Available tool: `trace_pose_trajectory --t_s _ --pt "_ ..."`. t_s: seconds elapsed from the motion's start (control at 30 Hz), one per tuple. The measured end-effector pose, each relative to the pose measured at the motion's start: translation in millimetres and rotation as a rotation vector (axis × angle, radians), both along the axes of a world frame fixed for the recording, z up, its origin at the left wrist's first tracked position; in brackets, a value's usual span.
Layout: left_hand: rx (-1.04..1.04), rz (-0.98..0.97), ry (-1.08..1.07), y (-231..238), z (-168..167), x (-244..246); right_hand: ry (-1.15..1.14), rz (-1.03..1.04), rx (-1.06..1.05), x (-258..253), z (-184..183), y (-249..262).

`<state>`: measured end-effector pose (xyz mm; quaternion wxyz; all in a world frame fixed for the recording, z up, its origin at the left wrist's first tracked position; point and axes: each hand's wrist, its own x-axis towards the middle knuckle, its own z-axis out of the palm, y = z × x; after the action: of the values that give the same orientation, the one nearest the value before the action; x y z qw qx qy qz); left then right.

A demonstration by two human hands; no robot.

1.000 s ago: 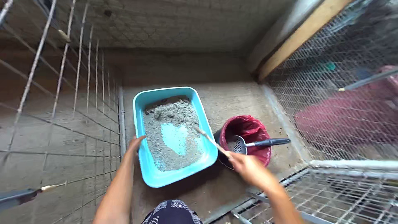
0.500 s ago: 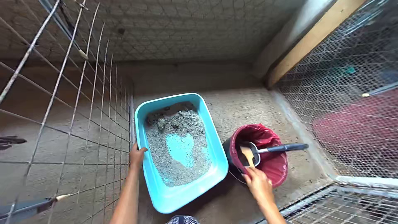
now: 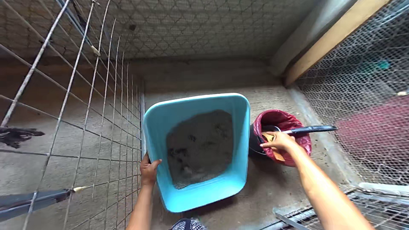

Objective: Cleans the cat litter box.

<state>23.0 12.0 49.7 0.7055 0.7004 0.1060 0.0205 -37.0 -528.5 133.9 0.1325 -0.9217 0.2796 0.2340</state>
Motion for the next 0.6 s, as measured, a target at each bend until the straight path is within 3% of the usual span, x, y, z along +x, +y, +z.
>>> trace_pose_trajectory --t_s 0.07,0.13,0.27,0.43,0.5,0.6 --pt "-0.003 -0.031 0.048 -1.1 -6.0 16.8 -0.245 0.008 0.104 -5.7 -30.9 -49.1" --pt "-0.011 -0.055 0.139 -0.6 -23.1 37.6 -0.333 -0.083 0.122 1.9 -18.0 -68.9" --pt "0.061 -0.134 0.415 3.8 -74.5 37.7 0.091 -0.001 -0.274 -7.0 -2.0 -78.2" --pt "0.166 -0.369 0.837 10.9 -61.7 -62.5 0.288 0.066 -0.417 -24.5 -5.1 -66.1" --pt "0.229 -0.416 0.868 15.3 -75.8 -97.9 0.463 0.044 -0.391 -24.9 7.1 -48.8" --pt "0.297 -0.377 0.809 10.6 -88.8 -125.3 0.394 0.058 -0.308 -21.4 38.0 -25.3"
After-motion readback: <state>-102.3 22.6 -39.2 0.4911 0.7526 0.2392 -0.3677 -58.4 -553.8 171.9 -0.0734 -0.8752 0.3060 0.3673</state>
